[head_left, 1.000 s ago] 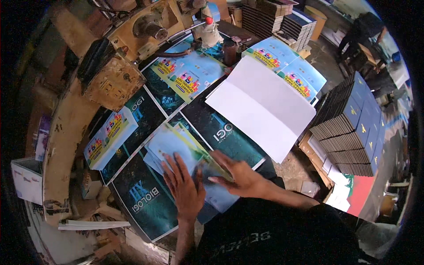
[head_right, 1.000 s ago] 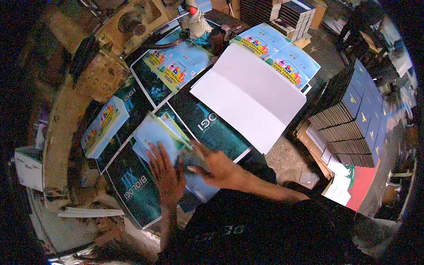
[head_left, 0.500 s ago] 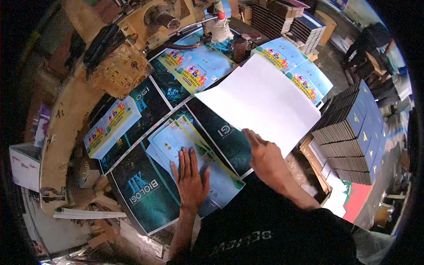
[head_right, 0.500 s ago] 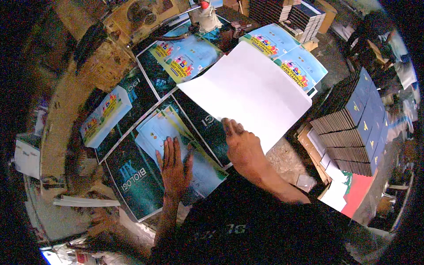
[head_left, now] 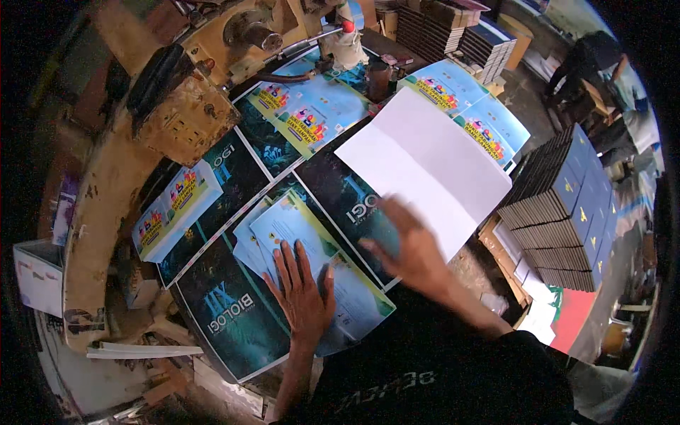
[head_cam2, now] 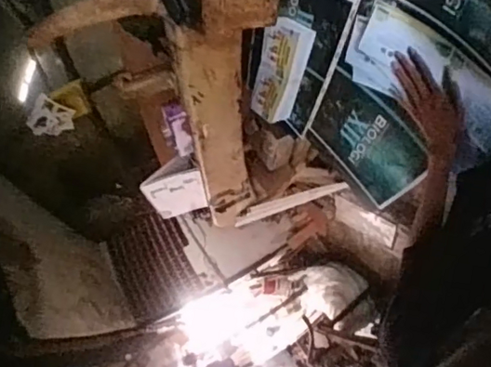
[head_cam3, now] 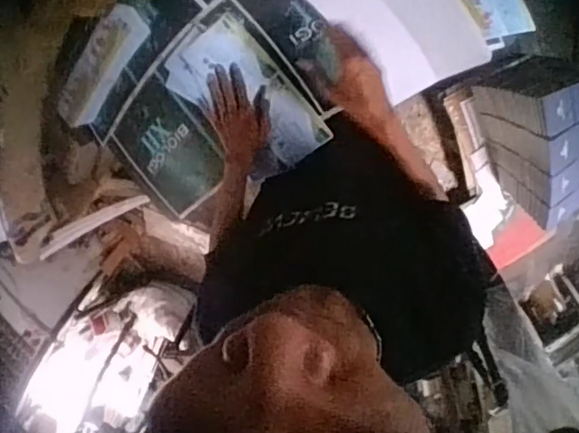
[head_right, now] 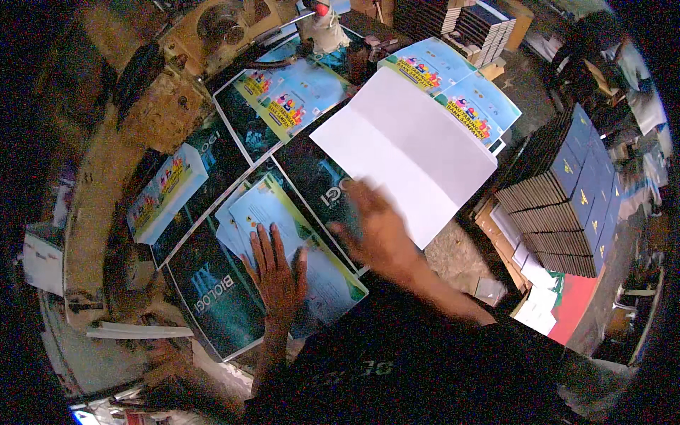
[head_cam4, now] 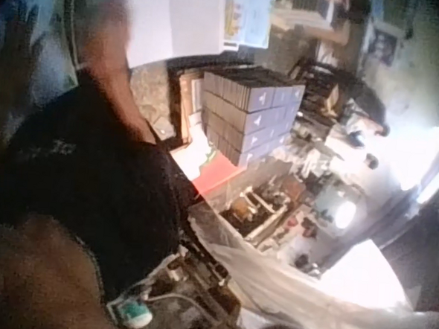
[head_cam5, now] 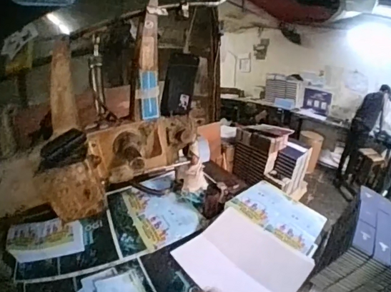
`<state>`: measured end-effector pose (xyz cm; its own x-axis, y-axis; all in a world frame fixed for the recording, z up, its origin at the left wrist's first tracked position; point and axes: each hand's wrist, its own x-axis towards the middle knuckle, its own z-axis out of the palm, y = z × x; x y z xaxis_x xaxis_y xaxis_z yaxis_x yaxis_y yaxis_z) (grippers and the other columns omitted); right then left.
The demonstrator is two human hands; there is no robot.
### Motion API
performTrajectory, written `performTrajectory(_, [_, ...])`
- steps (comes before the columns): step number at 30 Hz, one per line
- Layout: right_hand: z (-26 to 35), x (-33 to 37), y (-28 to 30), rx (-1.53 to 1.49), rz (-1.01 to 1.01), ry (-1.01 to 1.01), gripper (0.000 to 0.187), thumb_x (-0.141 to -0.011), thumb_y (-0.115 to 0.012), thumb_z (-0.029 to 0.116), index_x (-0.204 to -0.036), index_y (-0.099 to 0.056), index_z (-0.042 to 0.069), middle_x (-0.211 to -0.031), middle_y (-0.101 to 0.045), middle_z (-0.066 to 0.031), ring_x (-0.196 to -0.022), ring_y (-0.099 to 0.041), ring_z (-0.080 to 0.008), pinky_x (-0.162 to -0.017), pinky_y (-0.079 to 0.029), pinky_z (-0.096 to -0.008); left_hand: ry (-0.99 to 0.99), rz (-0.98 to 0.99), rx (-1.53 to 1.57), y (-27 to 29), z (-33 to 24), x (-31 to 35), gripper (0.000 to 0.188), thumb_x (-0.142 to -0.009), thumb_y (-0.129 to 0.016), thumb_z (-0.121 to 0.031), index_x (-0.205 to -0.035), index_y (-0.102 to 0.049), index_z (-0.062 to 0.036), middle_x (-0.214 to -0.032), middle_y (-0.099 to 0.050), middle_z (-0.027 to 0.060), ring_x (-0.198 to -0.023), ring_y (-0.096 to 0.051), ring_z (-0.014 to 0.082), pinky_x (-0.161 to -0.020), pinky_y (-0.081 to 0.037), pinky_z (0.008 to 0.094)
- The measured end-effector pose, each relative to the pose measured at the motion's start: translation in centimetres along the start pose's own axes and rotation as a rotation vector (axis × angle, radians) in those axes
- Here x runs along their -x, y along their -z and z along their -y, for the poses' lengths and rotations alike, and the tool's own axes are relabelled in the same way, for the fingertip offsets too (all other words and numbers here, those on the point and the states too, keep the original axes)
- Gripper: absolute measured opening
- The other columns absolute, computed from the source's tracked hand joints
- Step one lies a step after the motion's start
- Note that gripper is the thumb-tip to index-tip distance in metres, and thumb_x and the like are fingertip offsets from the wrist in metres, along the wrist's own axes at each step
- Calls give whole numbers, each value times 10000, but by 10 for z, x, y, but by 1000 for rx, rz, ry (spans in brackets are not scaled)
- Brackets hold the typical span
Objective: The person collates printed book sections by picking up stacks of pages, fanning them out to check alignment, and placing them onto a growing pile of organized book blocks on a work table.
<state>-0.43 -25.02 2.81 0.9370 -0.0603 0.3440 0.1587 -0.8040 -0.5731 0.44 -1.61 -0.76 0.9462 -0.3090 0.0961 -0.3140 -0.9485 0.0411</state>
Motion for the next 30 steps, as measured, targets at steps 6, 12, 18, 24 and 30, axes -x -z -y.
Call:
performTrajectory(6, [-50,-14,42,106,308,-278,516,-897,-713,125,-1359,-542,-30,-1054,-690,-309,-881,-717,-424,-779,-580,-464,-8,-58,46,0,-2,-2,772,-1038,-430,-498,-1585,-275,23,-1663,-219,247,-1554,-193,377,-1224,-28,623])
performTrajectory(12, [28,-15,59,-229,202,1,490,-875,-517,-51,-1362,-553,-5,-1018,-706,-272,-916,-714,-430,-818,-581,-481,-54,-30,28,6,10,-7,774,-1047,-449,-462,-1584,-238,54,-1659,-204,265,-1554,-192,376,-1231,-27,620])
performTrajectory(18, [32,5,-14,-592,763,-388,463,-1016,-605,169,-1405,-486,-51,-1165,-648,-245,-997,-659,-288,-847,-530,-387,-50,-85,123,36,18,-32,720,-1060,-441,-393,-1615,-195,-6,-1666,-181,260,-1553,-132,433,-1223,-49,637])
performTrajectory(24, [48,51,-45,76,456,237,977,-840,-738,333,-1605,-205,43,-1647,-211,-251,-1534,-195,-427,-1223,-193,-596,-64,-68,-52,-14,35,-23,640,-1061,-426,-387,-1596,-313,-54,-1667,-251,187,-1559,-186,354,-1191,-23,698])
performTrajectory(30, [32,59,-63,20,616,292,1007,-916,-677,533,-1640,-118,114,-1709,-72,-151,-1584,-18,-341,-1238,-25,-630,80,-109,36,-23,78,-74,649,-1024,-532,-496,-1590,-374,-220,-1687,-238,95,-1564,-160,367,-1104,-178,801])
